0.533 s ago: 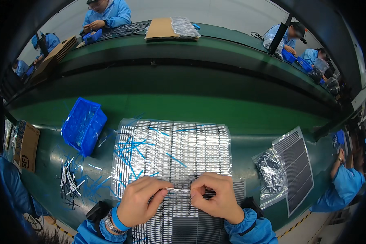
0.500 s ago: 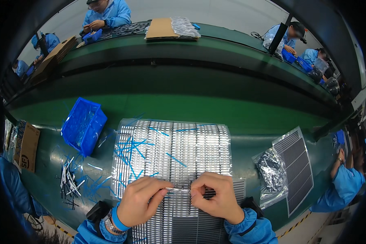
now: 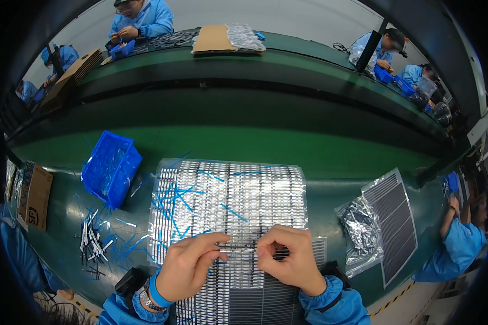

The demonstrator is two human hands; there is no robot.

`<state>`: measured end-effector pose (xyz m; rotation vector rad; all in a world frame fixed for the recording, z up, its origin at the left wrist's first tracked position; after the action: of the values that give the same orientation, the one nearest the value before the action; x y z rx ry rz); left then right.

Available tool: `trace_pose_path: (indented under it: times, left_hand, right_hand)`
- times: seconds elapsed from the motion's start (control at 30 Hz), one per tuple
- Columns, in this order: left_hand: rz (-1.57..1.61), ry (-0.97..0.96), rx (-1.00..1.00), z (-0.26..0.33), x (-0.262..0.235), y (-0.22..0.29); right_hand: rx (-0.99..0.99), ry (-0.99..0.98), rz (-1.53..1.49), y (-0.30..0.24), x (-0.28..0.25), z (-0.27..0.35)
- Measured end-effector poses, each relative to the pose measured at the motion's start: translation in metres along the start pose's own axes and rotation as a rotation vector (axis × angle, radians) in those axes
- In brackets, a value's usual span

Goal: Manually assembling and applying adhesive tape strips to solar cell components on an industrial production line.

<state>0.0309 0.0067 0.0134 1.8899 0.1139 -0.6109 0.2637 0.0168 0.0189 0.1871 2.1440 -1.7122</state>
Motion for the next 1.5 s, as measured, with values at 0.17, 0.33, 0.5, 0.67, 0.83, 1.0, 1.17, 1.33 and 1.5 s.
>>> trace_pose_path:
  times: [0.17, 0.33, 0.5, 0.67, 0.83, 1.0, 1.17, 1.33, 1.5]
  left_hand:
    - [0.035, 0.089, 0.009, 0.001, -0.001, -0.001]
    - [-0.029, 0.247, -0.155, 0.002, -0.009, -0.005]
    - [-0.413, 0.237, -0.092, 0.000, -0.011, 0.012]
    - [-0.252, 0.136, 0.092, 0.000, -0.006, 0.016]
    - [-0.109, 0.086, 0.134, 0.003, 0.002, 0.005]
    - [-0.061, 0.091, 0.115, 0.001, 0.000, 0.003]
    - [-0.037, 0.088, 0.124, 0.001, 0.001, -0.001]
    - [-0.042, 0.062, 0.111, 0.003, 0.002, -0.004]
    - [-0.051, 0.066, 0.114, -0.002, 0.000, 0.005]
  right_hand:
    - [-0.008, 0.045, -0.079, 0.009, -0.006, -0.001]
    - [0.062, 0.146, -0.215, 0.016, -0.011, 0.000]
    - [-0.002, 0.055, -0.094, 0.013, -0.007, 0.000]
    - [-0.051, -0.086, 0.026, -0.010, 0.008, 0.002]
    - [-0.180, -0.145, 0.073, -0.013, 0.017, 0.005]
    - [-0.083, -0.139, 0.044, -0.013, 0.015, 0.005]
    - [-0.088, -0.144, 0.052, -0.013, 0.015, 0.004]
    - [-0.074, -0.173, 0.029, -0.011, 0.016, 0.004]
    - [-0.111, -0.175, 0.025, -0.011, 0.014, 0.002]
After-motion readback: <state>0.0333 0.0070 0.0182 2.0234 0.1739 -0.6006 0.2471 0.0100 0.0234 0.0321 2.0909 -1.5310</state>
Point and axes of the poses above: each hand's wrist, its own z-axis away from the middle knuckle, its own x-axis out of the palm, y = z × x, the point moved 1 cm from there along -z, towards the middle knuckle, and after that the axes turned 1 degree about y, right-handed, at the moved point
